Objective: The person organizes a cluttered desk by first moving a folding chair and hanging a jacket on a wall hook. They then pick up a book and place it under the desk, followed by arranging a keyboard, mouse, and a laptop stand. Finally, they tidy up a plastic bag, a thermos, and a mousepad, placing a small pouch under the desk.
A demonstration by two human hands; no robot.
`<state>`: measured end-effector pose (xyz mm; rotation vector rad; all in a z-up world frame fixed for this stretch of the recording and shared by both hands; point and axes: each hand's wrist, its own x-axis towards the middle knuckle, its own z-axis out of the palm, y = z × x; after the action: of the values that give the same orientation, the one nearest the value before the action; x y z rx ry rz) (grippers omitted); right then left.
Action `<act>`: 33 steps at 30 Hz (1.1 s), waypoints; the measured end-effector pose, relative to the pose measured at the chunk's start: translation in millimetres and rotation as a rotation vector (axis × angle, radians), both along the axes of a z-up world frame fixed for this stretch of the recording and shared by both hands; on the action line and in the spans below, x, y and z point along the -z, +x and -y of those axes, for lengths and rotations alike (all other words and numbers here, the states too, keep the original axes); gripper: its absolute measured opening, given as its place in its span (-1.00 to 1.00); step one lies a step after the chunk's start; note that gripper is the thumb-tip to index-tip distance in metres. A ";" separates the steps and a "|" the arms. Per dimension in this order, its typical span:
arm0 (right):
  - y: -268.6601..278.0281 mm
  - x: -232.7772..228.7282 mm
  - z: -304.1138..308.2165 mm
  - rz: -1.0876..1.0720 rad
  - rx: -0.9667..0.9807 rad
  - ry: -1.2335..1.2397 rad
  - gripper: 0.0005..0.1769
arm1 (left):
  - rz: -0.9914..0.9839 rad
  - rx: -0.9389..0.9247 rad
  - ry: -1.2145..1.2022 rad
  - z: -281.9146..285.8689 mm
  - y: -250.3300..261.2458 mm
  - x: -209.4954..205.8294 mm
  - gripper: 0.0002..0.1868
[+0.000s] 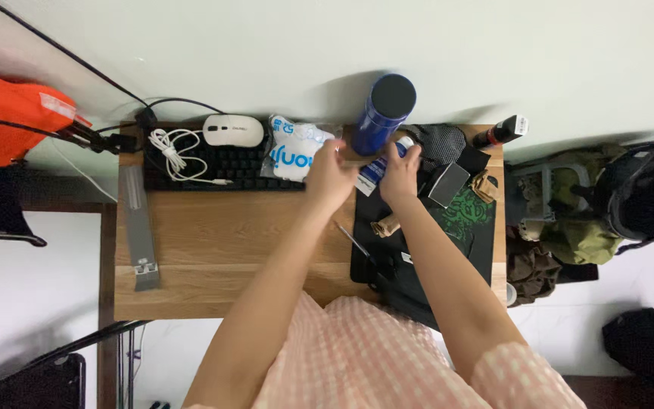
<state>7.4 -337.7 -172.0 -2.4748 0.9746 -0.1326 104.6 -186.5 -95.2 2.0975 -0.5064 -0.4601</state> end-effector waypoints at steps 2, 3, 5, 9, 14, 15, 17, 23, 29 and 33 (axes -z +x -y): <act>-5.9 -4.6 -4.7 0.184 0.028 0.056 -0.15 | 0.180 -0.021 -0.092 18.6 7.6 -8.8 -0.23; -5.8 -6.5 -8.6 0.309 0.060 0.090 -0.22 | 0.277 -0.017 -0.103 26.9 12.4 -12.2 -0.13; -5.6 -8.9 -9.0 0.478 0.110 0.135 -0.32 | 0.376 -0.020 -0.160 47.3 16.1 -17.1 0.01; 4.3 3.0 6.6 0.622 0.140 0.259 -0.38 | 0.255 -0.040 -0.194 82.3 21.2 -28.7 0.02; 14.7 16.1 21.6 0.576 0.150 0.410 -0.47 | 0.204 0.016 -0.178 76.3 32.1 -49.0 -0.14; 19.0 15.7 22.1 0.586 0.168 0.623 -0.48 | 0.181 0.022 -0.181 70.4 34.4 -52.4 -0.19; 27.6 15.3 18.6 0.600 0.206 0.864 -0.51 | 0.162 0.005 -0.170 58.9 37.3 -57.8 -0.24; 47.1 6.4 10.4 0.456 0.074 0.414 -0.56 | 0.100 -0.075 -0.167 39.0 38.8 -61.7 -0.24; 52.1 3.0 34.0 0.529 -0.074 0.266 -0.56 | 0.216 -0.137 -0.110 49.3 34.3 -39.9 -0.05; 44.9 -5.6 41.0 0.411 -0.113 0.245 -0.43 | 0.142 -0.154 -0.109 46.6 33.0 -28.1 -0.01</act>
<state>52.3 -378.7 -166.4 -2.1536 0.6337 -0.4386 137.5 -233.1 -67.1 2.0543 -0.4378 -0.1917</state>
